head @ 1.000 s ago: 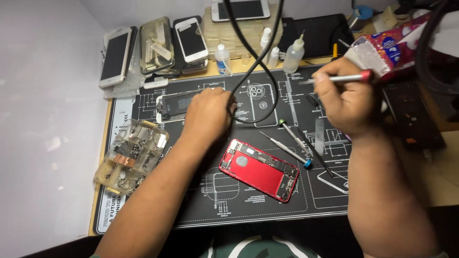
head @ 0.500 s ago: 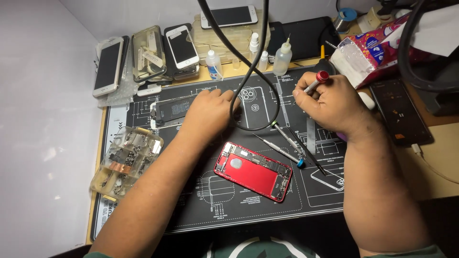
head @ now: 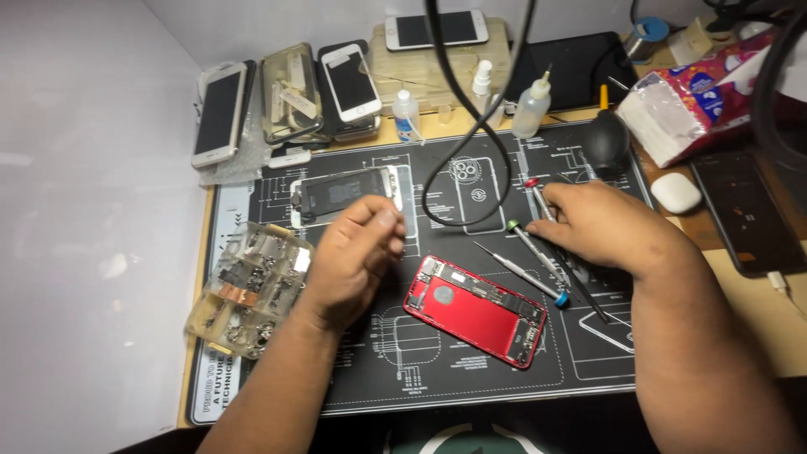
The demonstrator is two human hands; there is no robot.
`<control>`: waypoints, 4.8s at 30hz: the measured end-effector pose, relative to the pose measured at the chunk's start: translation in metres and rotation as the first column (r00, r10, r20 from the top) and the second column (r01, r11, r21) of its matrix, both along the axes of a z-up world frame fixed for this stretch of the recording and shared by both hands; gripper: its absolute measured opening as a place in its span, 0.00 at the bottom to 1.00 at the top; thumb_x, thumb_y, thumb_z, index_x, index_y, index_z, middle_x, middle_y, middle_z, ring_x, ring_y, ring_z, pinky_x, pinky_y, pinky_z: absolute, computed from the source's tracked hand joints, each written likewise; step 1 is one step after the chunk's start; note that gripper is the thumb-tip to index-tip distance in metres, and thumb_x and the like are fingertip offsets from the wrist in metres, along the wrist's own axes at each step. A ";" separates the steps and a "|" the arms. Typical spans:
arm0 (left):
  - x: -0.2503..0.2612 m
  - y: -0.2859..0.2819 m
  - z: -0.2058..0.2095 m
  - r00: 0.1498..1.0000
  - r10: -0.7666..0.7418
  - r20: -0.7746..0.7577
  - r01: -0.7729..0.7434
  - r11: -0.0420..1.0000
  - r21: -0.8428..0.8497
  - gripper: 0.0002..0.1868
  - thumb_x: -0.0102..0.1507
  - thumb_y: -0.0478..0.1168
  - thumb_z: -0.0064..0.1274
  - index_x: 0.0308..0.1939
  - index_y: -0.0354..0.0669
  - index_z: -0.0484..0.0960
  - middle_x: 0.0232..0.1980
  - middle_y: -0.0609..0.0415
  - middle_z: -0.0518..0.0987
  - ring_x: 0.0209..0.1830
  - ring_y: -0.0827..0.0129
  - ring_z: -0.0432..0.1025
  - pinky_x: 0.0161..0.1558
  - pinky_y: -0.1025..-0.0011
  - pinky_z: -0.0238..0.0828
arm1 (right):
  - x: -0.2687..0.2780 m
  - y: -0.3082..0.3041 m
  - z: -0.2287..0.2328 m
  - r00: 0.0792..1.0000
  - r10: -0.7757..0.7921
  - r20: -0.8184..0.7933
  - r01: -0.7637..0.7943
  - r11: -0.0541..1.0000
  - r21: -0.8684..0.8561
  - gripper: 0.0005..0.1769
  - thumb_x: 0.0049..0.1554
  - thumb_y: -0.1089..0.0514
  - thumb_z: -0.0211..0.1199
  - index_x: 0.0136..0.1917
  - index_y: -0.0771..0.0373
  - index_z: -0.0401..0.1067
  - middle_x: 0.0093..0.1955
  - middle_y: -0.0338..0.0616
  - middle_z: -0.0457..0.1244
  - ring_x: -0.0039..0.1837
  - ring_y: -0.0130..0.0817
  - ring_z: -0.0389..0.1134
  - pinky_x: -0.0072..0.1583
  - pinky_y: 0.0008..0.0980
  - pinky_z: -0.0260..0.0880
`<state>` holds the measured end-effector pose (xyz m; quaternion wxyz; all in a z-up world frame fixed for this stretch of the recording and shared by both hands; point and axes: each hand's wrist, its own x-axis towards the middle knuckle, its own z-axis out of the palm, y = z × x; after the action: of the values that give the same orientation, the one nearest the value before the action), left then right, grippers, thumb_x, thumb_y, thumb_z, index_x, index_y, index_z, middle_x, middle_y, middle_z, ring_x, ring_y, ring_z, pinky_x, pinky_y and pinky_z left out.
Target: Completing the internal assembly of a mobile phone by installing small components and screws using a precision screwdriver.
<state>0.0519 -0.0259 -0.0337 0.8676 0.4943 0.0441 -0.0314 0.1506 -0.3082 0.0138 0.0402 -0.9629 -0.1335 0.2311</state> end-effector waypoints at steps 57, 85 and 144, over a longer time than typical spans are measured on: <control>0.004 -0.005 -0.016 0.994 -0.011 0.106 0.009 1.000 0.017 0.09 0.68 0.39 0.54 0.45 0.35 0.79 0.36 0.49 0.80 0.32 0.74 0.76 0.35 0.80 0.79 | -0.008 -0.001 -0.015 0.985 -0.069 0.156 -0.007 0.896 0.443 0.13 0.57 0.53 0.61 0.51 0.62 0.76 0.38 0.60 0.69 0.45 0.61 0.72 0.49 0.52 0.70; -0.001 -0.013 0.007 0.982 -0.182 0.046 0.181 0.983 0.019 0.05 0.67 0.37 0.54 0.41 0.38 0.79 0.38 0.48 0.83 0.35 0.70 0.78 0.42 0.78 0.77 | -0.072 0.053 -0.019 0.915 0.022 0.402 -0.402 0.093 0.911 0.10 0.67 0.63 0.50 0.59 0.61 0.51 0.56 0.67 0.68 0.58 0.53 0.76 0.67 0.39 0.75; 0.002 -0.011 0.005 0.982 -0.182 0.054 0.176 0.980 0.095 0.11 0.68 0.39 0.52 0.47 0.35 0.84 0.40 0.46 0.85 0.38 0.68 0.80 0.40 0.79 0.77 | -0.076 0.063 -0.022 0.939 -0.028 0.344 -0.345 -0.031 0.938 0.12 0.67 0.67 0.48 0.60 0.62 0.49 0.56 0.72 0.66 0.57 0.55 0.75 0.58 0.40 0.83</control>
<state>0.0534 -0.0373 -0.0288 0.8391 0.5355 -0.0265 -0.0919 0.0748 -0.2449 -0.0077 0.6655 -0.6446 -0.3717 -0.0585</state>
